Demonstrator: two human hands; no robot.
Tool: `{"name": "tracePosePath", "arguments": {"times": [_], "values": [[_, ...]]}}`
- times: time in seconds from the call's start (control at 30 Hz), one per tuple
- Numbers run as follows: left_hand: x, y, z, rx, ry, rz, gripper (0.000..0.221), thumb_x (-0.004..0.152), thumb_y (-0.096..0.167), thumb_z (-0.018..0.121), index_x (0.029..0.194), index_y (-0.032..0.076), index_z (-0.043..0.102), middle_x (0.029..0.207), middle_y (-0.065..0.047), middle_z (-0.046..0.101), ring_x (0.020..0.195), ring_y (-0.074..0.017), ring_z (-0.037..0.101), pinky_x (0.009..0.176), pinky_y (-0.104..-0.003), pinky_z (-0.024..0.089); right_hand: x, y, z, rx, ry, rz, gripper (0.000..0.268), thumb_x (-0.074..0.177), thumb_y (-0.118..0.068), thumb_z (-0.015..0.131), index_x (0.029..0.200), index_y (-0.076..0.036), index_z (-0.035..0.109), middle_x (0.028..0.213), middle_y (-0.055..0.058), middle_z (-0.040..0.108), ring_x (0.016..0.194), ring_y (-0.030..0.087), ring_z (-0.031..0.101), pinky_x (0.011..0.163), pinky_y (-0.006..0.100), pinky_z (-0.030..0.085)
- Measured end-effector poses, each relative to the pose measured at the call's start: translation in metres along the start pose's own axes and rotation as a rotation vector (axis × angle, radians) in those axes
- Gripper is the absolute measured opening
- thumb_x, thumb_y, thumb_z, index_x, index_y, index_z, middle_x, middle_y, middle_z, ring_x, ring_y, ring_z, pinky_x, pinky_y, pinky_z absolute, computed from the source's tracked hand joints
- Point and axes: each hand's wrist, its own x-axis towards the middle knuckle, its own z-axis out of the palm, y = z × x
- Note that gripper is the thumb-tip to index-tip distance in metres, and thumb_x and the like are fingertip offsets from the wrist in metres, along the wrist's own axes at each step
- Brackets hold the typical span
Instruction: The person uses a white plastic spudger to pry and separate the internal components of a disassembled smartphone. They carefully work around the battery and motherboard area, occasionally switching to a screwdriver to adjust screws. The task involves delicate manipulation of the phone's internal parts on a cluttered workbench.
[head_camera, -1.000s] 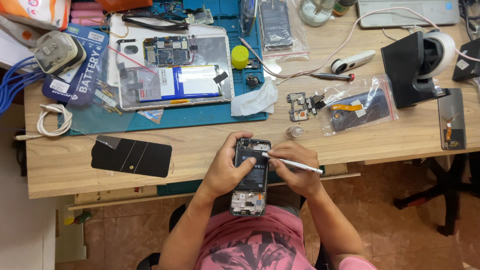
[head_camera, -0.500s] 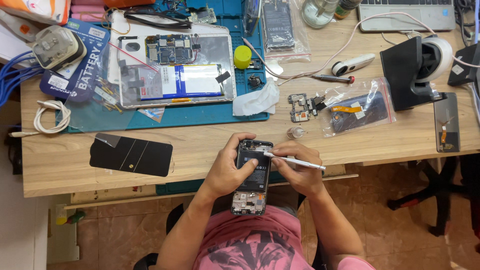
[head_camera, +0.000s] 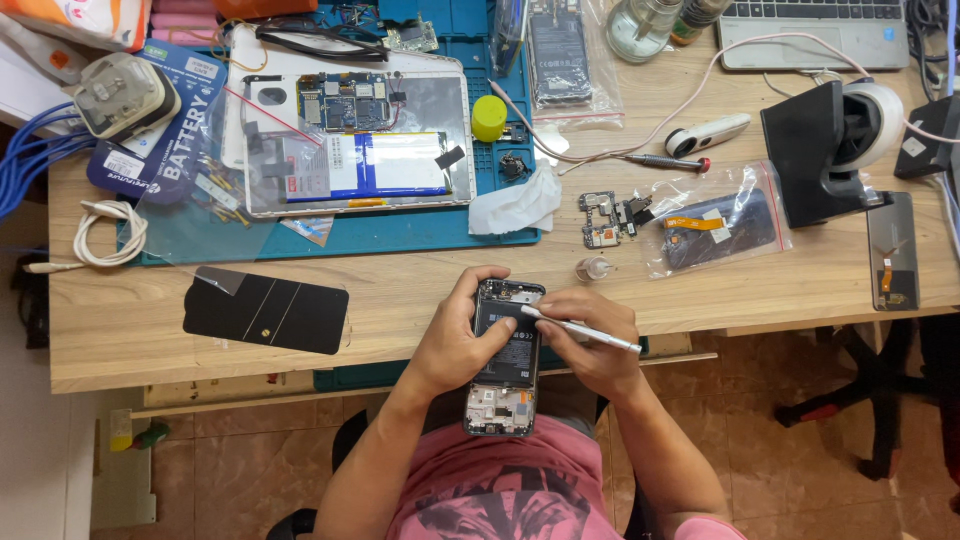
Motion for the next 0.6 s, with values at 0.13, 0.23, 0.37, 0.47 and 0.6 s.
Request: {"name": "tracePosePath", "arguments": {"times": [0.13,0.23,0.37,0.47,0.6], "values": [[0.000,-0.006,0.000,0.014,0.006,0.000,0.048,0.073,0.005,0.062,0.119,0.005,0.049,0.085,-0.017,0.066,0.077,-0.0167,0.058,0.065,-0.031,0.052,0.000,0.005,0.004,-0.045,-0.008,-0.006,0.009,0.071,-0.001,0.072,0.079,0.000,0.069,0.077,0.015,0.069,0.066,0.026,0.068,0.060,0.031,0.053],[0.000,-0.006,0.000,0.019,0.006,0.010,0.048,0.073,0.005,0.062,0.119,0.005,0.049,0.085,-0.017,0.066,0.077,-0.0162,0.058,0.065,-0.032,0.052,-0.001,0.006,0.006,-0.065,-0.015,-0.029,0.009,0.071,-0.002,0.072,0.079,-0.001,0.069,0.077,0.015,0.069,0.066,0.027,0.067,0.061,0.032,0.053],[0.000,-0.006,0.001,0.030,0.012,0.011,0.048,0.073,0.005,0.062,0.119,0.005,0.049,0.085,-0.017,0.066,0.077,-0.0165,0.058,0.065,-0.031,0.052,0.000,0.002,0.002,-0.082,-0.017,-0.022,0.008,0.072,-0.003,0.071,0.079,-0.002,0.069,0.076,0.014,0.069,0.065,0.028,0.067,0.059,0.033,0.053],[-0.001,-0.003,0.002,0.044,0.015,0.017,0.048,0.073,0.005,0.062,0.119,0.005,0.049,0.086,-0.017,0.066,0.078,-0.0162,0.058,0.064,-0.032,0.052,-0.002,0.004,0.000,-0.051,-0.011,0.007,0.008,0.072,-0.003,0.071,0.079,-0.001,0.068,0.076,0.015,0.069,0.065,0.026,0.067,0.059,0.032,0.053],[-0.002,-0.003,0.003,0.059,0.005,0.020,0.048,0.073,0.005,0.062,0.119,0.006,0.050,0.086,-0.017,0.066,0.079,-0.0164,0.059,0.065,-0.032,0.052,-0.001,0.008,-0.005,0.015,-0.021,0.050,0.008,0.072,-0.003,0.071,0.079,0.000,0.068,0.076,0.015,0.068,0.065,0.023,0.066,0.058,0.031,0.052]]}}
